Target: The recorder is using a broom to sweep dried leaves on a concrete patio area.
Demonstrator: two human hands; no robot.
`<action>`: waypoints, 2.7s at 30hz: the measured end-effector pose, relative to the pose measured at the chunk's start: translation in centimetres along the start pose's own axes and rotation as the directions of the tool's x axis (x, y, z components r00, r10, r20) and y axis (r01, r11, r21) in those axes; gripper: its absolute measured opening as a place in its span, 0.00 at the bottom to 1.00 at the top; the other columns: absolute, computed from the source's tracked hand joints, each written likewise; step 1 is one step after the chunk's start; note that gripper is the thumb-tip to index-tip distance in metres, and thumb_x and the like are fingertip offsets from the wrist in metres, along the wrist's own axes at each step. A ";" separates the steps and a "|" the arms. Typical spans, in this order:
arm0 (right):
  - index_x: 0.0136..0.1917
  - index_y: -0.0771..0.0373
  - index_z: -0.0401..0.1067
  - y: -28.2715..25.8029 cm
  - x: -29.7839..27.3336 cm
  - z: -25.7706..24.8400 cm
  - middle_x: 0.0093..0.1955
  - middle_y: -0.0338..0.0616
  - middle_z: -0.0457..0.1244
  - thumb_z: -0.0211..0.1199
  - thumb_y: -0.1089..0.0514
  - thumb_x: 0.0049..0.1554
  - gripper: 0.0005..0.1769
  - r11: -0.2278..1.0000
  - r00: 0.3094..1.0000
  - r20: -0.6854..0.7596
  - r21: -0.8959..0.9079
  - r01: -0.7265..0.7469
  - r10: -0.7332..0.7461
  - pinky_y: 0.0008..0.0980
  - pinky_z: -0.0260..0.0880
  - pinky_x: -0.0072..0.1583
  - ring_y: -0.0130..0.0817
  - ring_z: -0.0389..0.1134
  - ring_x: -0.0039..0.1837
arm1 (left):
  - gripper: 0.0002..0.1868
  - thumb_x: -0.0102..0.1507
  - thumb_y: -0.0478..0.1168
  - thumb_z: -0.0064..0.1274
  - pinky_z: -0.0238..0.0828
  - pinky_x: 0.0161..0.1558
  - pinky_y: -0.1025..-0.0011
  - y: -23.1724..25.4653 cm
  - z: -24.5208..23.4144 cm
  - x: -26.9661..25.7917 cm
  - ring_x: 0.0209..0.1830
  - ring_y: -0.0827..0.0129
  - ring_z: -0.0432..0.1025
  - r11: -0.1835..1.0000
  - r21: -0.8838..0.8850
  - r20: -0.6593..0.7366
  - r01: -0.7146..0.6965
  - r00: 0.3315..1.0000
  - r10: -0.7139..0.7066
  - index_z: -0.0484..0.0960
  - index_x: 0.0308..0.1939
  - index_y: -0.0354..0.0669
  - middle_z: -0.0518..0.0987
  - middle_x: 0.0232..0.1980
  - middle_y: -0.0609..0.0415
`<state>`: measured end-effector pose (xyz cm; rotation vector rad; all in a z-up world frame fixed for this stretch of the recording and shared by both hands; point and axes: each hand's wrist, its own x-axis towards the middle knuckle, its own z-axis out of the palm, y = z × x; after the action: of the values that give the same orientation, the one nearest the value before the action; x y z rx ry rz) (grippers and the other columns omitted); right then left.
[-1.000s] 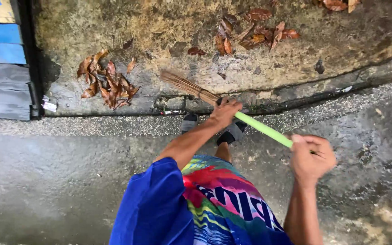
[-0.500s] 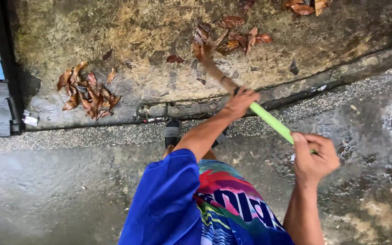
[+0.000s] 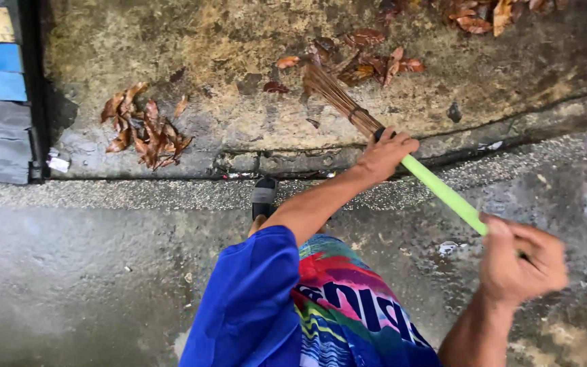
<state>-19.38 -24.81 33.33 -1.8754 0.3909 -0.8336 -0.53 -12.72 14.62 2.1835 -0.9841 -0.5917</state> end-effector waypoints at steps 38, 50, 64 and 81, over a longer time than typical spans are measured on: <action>0.49 0.68 0.72 12.1 0.4 10.1 0.43 0.46 0.71 0.69 0.69 0.62 0.07 0.933 0.900 0.303 0.074 -0.352 0.315 0.21 0.69 0.48 0.24 0.69 0.42 | 0.20 0.65 0.30 0.47 0.62 0.64 0.32 -17.6 5.7 -3.3 0.77 0.41 0.56 0.914 0.155 -0.037 0.374 0.927 -0.373 0.70 0.58 0.54 0.70 0.67 0.53; 0.50 0.71 0.72 7.2 4.4 8.3 0.40 0.50 0.69 0.68 0.70 0.67 0.06 0.974 0.963 0.269 0.217 -0.059 -0.001 0.25 0.74 0.46 0.32 0.75 0.44 | 0.28 0.62 0.22 0.42 0.51 0.71 0.32 -11.1 -1.1 -0.7 0.78 0.36 0.47 0.948 0.020 0.016 0.316 0.948 -0.316 0.70 0.63 0.51 0.65 0.72 0.47; 0.51 0.73 0.73 0.9 2.4 17.7 0.42 0.51 0.69 0.67 0.71 0.64 0.04 0.975 0.939 0.312 0.114 -0.190 0.147 0.22 0.70 0.45 0.26 0.70 0.40 | 0.29 0.53 0.26 0.49 0.57 0.60 0.28 -19.6 -4.3 -10.8 0.69 0.36 0.59 0.925 0.083 -0.163 0.371 0.921 -0.355 0.71 0.58 0.51 0.70 0.63 0.47; 0.56 0.70 0.79 3.1 -0.2 26.1 0.43 0.43 0.71 0.67 0.67 0.60 0.10 0.927 0.785 0.502 -0.113 -0.356 0.363 0.24 0.69 0.47 0.24 0.68 0.42 | 0.35 0.56 0.19 0.46 0.59 0.69 0.45 -26.3 -7.3 -8.6 0.76 0.42 0.55 0.912 0.026 0.031 0.409 0.912 -0.410 0.68 0.64 0.54 0.67 0.70 0.48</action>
<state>-1.06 -8.62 23.80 -1.8651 0.3938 -0.0516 11.39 9.88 1.63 2.4209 -0.5445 -0.8166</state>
